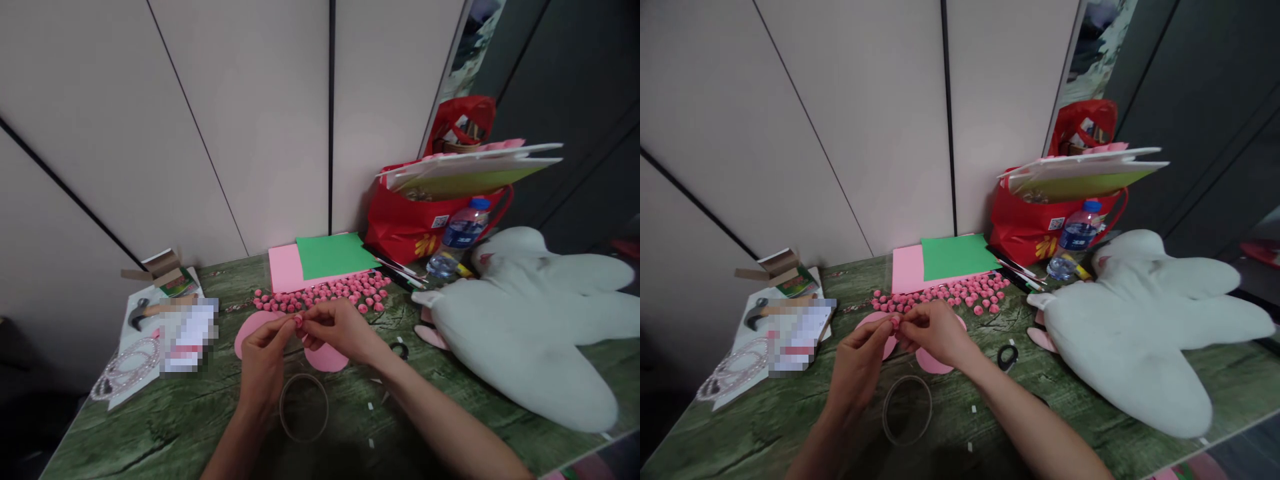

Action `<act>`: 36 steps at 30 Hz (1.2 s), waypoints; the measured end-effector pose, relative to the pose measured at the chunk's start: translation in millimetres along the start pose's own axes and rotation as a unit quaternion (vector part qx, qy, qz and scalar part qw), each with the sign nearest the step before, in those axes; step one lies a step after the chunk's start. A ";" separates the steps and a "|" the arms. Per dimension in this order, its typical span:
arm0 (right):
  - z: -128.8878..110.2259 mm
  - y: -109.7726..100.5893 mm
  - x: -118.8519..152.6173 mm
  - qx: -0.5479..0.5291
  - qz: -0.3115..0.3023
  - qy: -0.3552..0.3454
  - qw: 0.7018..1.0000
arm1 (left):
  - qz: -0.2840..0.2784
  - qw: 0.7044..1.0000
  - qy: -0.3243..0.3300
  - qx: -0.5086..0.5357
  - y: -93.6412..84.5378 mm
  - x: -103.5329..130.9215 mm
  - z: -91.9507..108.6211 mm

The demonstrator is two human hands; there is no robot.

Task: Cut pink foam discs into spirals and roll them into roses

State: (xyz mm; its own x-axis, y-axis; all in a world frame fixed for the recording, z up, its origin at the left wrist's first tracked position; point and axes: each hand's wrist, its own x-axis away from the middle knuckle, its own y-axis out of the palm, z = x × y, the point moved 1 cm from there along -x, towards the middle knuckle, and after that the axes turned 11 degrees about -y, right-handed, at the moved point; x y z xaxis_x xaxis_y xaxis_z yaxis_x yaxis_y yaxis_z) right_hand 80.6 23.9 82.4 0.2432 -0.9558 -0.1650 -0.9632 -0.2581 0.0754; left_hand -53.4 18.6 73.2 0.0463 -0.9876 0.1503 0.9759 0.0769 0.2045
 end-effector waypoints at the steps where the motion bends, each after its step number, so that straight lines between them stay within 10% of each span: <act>1: -1.1 -0.8 -0.2 -0.005 -0.003 0.005 1.000 | -0.006 1.000 -0.005 0.015 0.4 -0.5 -0.8; 36: 1.5 -7.4 -3.8 -0.053 -0.009 0.034 0.998 | -0.012 1.000 -0.011 -0.008 0.8 -3.1 -6.3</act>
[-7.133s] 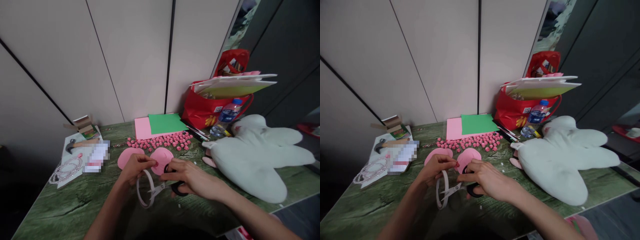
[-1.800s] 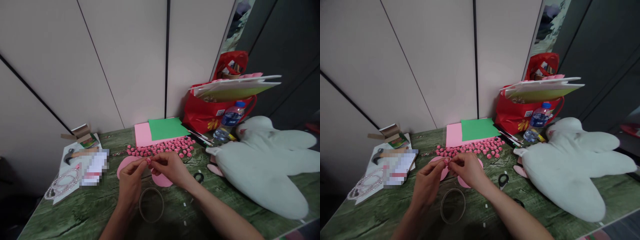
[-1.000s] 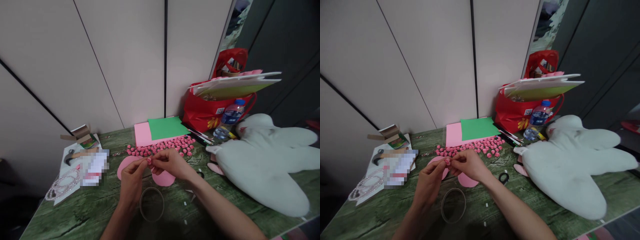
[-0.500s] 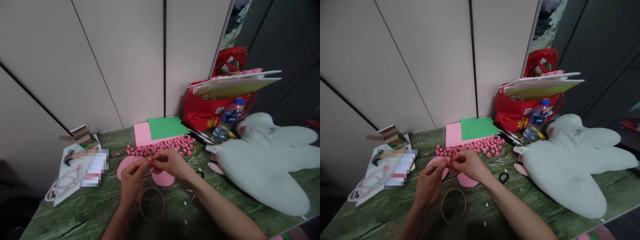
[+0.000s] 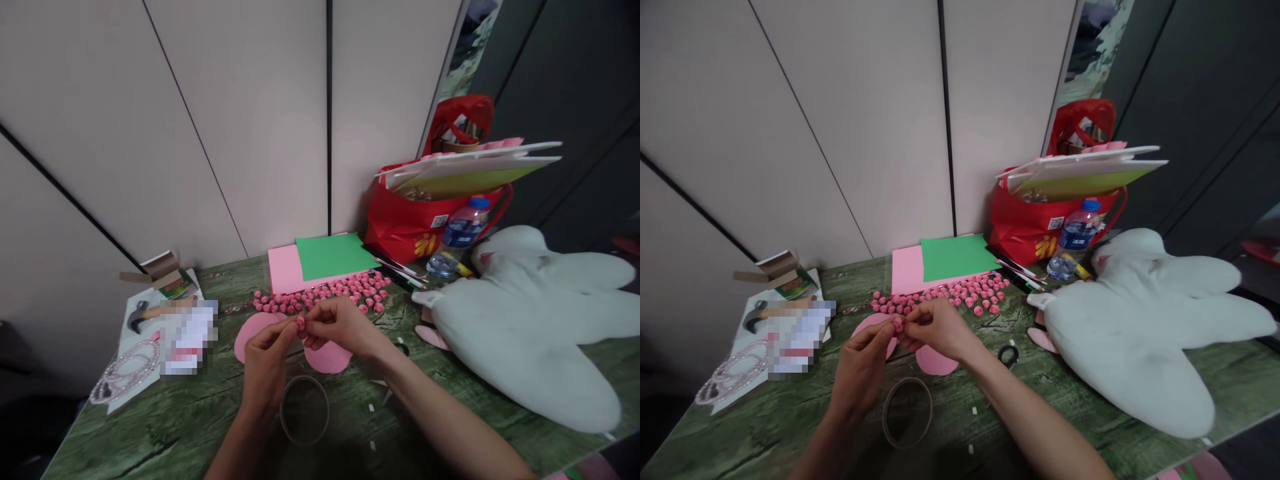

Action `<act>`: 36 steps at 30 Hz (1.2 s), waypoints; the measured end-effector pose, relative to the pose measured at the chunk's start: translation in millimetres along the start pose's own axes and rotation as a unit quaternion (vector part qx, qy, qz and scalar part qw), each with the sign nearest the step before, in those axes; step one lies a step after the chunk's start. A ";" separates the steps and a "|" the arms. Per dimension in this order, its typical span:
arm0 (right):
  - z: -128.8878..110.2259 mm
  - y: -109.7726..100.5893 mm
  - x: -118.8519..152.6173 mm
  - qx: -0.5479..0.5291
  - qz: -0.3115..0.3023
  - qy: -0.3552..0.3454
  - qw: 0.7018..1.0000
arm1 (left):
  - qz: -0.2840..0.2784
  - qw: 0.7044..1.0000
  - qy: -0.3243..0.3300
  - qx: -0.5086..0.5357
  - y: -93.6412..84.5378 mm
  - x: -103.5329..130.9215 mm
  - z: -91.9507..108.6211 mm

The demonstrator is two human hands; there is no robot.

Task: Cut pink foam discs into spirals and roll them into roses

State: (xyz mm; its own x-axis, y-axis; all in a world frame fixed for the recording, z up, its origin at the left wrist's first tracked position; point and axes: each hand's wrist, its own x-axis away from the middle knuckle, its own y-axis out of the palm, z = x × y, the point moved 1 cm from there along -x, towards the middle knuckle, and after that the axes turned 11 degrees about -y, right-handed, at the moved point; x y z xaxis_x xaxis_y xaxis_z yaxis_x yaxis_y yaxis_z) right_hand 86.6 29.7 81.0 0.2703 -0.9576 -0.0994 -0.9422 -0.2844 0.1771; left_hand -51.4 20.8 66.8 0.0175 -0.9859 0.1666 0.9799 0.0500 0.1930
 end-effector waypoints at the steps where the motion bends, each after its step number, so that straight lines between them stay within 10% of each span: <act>1: -0.1 -0.2 0.0 -0.004 0.000 0.002 1.000 | -0.002 1.000 -0.001 -0.001 0.0 0.0 0.5; 36: 3.3 0.4 -0.8 0.015 0.001 -0.002 1.000 | 0.002 1.000 -0.014 0.016 1.9 2.7 1.3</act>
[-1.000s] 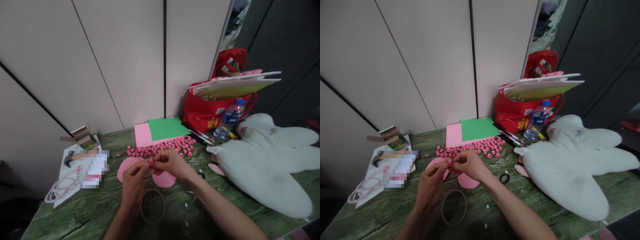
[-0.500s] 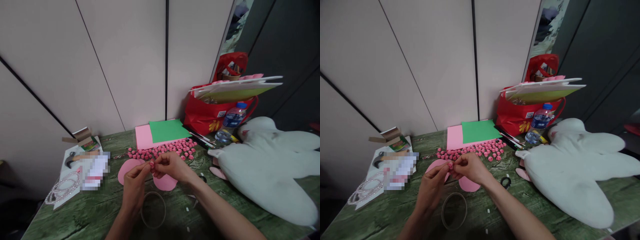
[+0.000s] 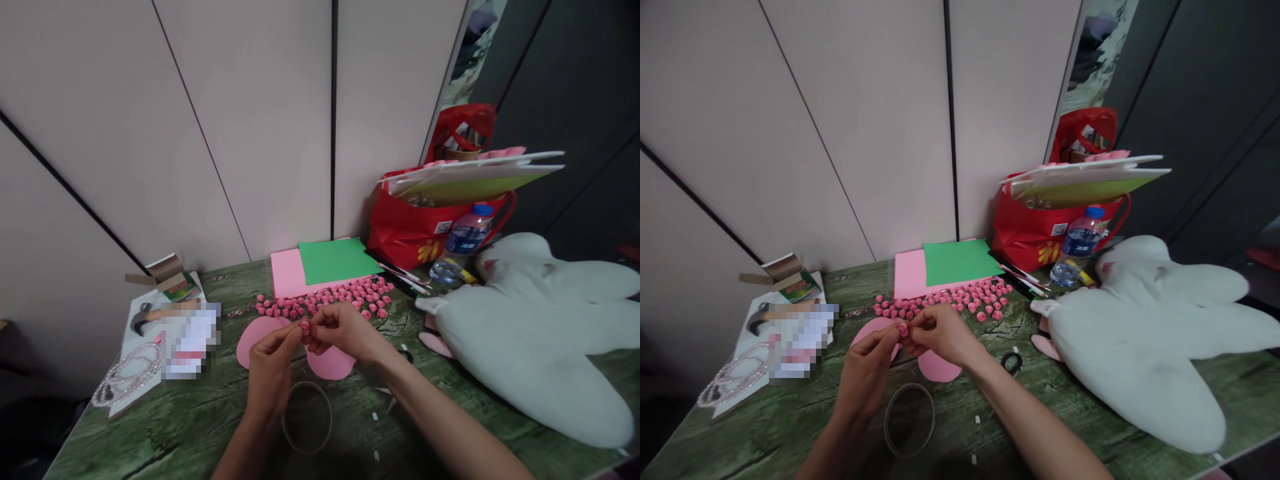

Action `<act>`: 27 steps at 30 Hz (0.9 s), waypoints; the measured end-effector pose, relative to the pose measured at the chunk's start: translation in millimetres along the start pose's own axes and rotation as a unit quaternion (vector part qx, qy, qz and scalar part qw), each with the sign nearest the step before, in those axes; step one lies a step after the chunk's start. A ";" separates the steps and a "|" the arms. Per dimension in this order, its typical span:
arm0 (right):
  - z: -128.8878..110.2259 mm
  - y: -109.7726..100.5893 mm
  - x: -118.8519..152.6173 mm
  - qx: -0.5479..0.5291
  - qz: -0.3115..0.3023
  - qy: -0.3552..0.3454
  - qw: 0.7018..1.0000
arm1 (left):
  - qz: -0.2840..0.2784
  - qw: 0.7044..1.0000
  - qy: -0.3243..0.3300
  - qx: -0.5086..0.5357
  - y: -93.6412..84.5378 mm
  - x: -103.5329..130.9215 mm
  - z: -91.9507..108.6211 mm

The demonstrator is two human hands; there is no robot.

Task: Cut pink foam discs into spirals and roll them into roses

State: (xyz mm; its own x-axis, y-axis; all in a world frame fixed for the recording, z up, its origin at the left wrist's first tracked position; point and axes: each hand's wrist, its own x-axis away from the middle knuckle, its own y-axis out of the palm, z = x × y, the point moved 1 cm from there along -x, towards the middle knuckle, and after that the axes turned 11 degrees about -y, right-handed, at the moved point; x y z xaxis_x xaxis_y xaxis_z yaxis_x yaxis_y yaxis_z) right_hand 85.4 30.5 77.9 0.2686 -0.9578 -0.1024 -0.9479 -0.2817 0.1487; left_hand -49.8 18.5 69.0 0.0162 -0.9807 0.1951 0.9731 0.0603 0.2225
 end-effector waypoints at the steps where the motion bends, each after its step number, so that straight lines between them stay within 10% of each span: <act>1: -0.5 -0.1 0.1 -0.002 -0.004 -0.001 1.000 | -0.005 1.000 -0.003 0.011 -0.4 -0.6 -0.5; 27: 2.6 0.1 -1.4 0.020 0.005 -0.011 1.000 | 0.005 0.999 0.022 -0.027 0.6 2.0 -1.0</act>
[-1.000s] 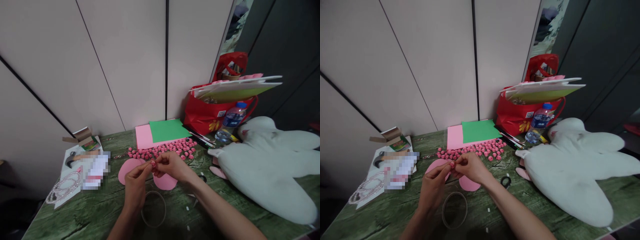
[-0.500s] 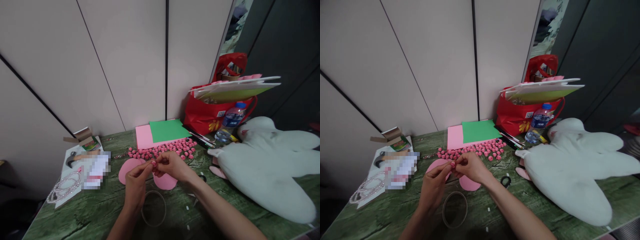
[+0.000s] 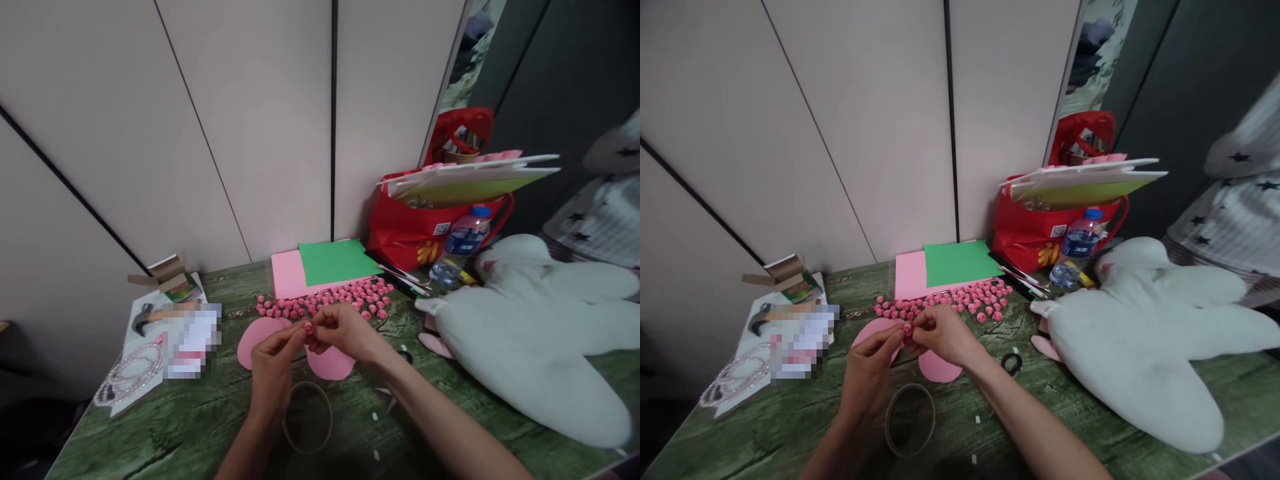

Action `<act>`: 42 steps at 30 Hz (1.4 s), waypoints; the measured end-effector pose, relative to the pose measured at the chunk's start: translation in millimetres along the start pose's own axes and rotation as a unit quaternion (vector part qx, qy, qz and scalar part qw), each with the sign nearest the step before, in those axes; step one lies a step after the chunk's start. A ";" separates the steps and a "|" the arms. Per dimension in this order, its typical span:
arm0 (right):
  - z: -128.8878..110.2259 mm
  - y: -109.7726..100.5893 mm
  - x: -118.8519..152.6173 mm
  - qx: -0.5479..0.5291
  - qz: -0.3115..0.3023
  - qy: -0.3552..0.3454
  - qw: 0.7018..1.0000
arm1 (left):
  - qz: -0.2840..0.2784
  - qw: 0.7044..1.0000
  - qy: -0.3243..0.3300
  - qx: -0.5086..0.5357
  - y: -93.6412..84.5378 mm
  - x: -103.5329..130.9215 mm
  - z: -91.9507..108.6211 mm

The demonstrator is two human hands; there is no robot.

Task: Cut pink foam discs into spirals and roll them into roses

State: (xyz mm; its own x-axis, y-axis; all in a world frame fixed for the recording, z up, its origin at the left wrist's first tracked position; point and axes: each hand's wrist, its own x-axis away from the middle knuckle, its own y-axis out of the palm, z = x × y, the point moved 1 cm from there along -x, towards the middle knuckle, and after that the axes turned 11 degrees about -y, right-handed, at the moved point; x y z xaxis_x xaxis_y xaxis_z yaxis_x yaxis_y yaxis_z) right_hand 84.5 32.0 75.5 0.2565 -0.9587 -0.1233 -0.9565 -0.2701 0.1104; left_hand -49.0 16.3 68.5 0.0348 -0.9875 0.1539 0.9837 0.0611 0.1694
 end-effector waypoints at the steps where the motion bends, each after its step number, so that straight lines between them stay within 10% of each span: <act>1: -0.8 -0.1 0.0 -0.004 -0.002 0.000 1.000 | -0.001 1.000 -0.004 0.007 -0.6 -0.5 -0.6; 25: -16.1 -11.1 6.1 0.037 -0.021 -0.021 0.999 | -0.065 0.976 -0.092 0.187 -7.7 -6.0 7.1; 33: -27.7 -18.5 17.3 0.199 -0.134 -0.142 0.960 | -0.084 0.969 -0.111 0.204 -8.8 -3.1 10.4; 42: -26.2 -4.1 16.3 0.327 -0.044 -0.345 0.879 | -0.117 0.956 -0.157 0.220 -6.3 -0.2 13.6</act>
State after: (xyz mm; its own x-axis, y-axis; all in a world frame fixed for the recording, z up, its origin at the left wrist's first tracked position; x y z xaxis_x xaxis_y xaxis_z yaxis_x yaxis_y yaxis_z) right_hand 96.2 15.1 98.9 0.4031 -0.5933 -0.6968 -0.8709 -0.0148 -0.4913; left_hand -57.6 18.2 80.7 -0.3005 -0.8932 0.3346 0.7861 -0.0333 0.6172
